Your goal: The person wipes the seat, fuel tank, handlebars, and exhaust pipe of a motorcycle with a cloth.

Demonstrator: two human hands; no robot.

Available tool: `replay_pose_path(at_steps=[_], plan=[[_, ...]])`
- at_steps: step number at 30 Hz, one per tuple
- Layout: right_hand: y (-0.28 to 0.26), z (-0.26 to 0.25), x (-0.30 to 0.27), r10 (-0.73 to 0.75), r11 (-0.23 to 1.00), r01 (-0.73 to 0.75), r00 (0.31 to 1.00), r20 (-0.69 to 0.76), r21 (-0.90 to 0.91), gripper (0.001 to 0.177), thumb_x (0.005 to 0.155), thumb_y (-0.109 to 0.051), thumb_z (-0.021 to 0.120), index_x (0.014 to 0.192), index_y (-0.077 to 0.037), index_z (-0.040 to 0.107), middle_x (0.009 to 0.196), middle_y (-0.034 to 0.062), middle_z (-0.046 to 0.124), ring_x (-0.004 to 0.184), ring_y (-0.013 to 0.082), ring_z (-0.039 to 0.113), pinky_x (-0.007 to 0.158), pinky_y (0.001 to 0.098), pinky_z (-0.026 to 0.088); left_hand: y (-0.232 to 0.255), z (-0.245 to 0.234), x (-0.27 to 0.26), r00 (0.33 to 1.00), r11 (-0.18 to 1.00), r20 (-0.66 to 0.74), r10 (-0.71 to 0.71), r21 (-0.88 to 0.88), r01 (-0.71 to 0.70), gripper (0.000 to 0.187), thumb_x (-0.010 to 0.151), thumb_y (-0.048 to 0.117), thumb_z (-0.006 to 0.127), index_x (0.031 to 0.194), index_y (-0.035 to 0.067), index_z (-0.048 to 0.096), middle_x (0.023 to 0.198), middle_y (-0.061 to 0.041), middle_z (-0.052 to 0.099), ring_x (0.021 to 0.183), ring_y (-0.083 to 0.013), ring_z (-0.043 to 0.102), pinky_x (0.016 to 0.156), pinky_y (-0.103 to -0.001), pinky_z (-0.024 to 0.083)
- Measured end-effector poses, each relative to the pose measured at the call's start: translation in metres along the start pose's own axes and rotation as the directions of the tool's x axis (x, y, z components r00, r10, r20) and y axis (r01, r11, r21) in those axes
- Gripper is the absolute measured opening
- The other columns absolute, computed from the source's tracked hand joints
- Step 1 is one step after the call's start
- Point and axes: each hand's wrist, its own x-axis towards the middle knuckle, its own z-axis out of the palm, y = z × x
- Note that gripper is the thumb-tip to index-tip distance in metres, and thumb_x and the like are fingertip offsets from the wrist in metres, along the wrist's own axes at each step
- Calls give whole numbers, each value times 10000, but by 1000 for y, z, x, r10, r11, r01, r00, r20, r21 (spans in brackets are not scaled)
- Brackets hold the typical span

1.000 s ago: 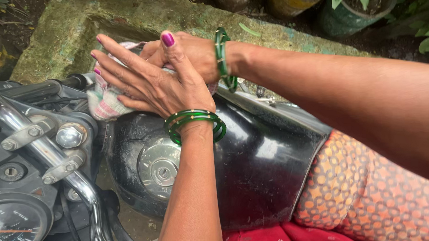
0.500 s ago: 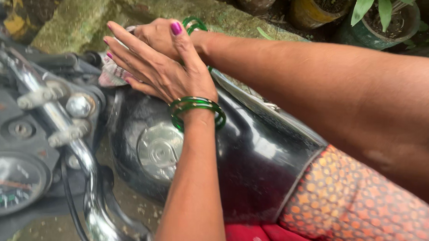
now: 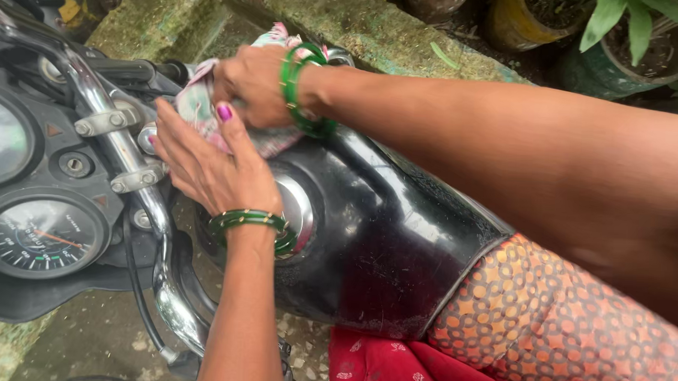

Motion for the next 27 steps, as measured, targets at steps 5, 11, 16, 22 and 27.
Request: replay_pose_path(at_steps=[5,11,16,22,27], plan=[[-14,1,22,128,984,-118,989,74,-131,258,826,-327,707,1051,-233,791,1103,118,742,1083,343,675,926,454,519,-24,0,-9,999,993,24,29,-117,-26,813,1124,601,383,1651,10,196,1716,-271,257,1601,-464,190,1296,-589,189],[-30,-3,-11,21,969,27,981,192,-247,354,861,-369,718,1117,-124,707,1039,192,719,1004,403,687,863,491,545,-15,-1,-11,1000,998,-23,21,-52,-23,857,1084,648,335,1644,8,226,1683,-287,294,1568,-484,255,1262,-584,206],[-19,8,-31,-398,915,403,903,-164,-4,216,783,-289,745,953,-156,756,1039,56,760,978,356,707,764,510,548,-9,-8,-12,991,990,17,133,-48,-132,919,1064,702,286,1656,2,216,1683,-292,326,1590,-478,261,1297,-580,192],[-12,9,5,-155,987,155,988,-14,50,290,718,-325,766,939,-138,771,1016,112,762,979,370,712,796,493,561,-14,-6,-8,989,989,55,136,-67,-132,870,1112,670,272,1665,4,185,1717,-305,263,1621,-482,205,1318,-573,155],[-18,21,33,275,960,-279,958,-82,-29,318,765,-332,757,1042,-175,768,1062,170,727,1010,378,705,846,476,561,-16,-3,-1,989,995,118,83,44,-89,908,1047,698,327,1662,48,171,1705,-298,178,1589,-479,162,1264,-599,132]])
